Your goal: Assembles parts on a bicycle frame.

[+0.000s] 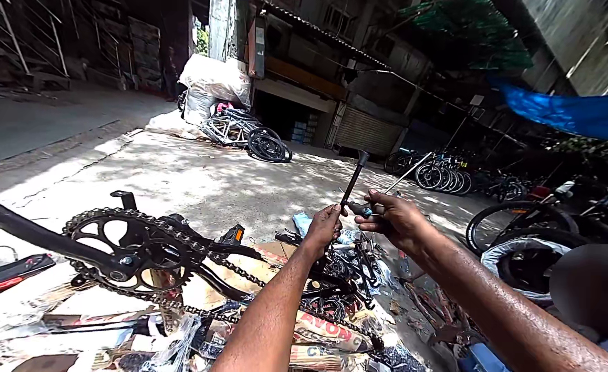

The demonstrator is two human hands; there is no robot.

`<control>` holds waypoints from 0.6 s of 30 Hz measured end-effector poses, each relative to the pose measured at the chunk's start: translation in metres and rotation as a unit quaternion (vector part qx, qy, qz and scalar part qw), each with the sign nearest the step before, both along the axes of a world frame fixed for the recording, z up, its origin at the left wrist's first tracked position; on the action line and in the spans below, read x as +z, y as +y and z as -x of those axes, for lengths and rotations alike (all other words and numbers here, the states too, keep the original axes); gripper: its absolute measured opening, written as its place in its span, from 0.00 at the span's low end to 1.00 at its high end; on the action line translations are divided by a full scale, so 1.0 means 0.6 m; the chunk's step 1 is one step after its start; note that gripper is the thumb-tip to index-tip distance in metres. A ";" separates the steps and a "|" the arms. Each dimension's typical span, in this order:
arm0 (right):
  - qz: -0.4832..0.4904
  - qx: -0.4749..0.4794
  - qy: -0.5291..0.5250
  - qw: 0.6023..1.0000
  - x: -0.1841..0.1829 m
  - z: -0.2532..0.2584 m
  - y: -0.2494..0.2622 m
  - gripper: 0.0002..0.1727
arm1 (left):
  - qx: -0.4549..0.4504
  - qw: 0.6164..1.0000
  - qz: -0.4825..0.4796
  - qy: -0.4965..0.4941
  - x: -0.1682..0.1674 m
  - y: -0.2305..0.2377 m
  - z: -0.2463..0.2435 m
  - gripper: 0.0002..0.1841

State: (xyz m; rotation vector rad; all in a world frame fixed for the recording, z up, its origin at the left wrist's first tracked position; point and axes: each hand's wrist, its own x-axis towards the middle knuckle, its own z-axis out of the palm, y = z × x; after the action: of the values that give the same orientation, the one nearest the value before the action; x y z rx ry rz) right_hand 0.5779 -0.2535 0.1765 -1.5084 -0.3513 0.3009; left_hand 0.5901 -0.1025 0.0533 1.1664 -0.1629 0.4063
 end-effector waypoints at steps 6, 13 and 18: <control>0.240 -0.174 -0.535 0.791 -0.063 -0.029 -0.056 0.51 | -0.005 1.000 0.022 0.001 -0.001 0.000 0.006 0.21; 0.392 0.045 -0.810 0.434 0.000 -0.071 -0.055 0.20 | -0.003 1.000 0.019 -0.001 -0.006 0.002 0.001 0.20; 0.434 0.048 -0.763 0.476 0.006 -0.082 -0.022 0.30 | 0.003 1.000 0.027 -0.007 -0.007 -0.001 0.000 0.18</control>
State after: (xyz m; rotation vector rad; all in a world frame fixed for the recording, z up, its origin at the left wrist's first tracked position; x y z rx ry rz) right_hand 0.6269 -0.2668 0.1799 -2.4097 -1.9534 -1.1677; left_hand 0.5902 -0.1032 0.0490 1.1117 -0.1595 0.4212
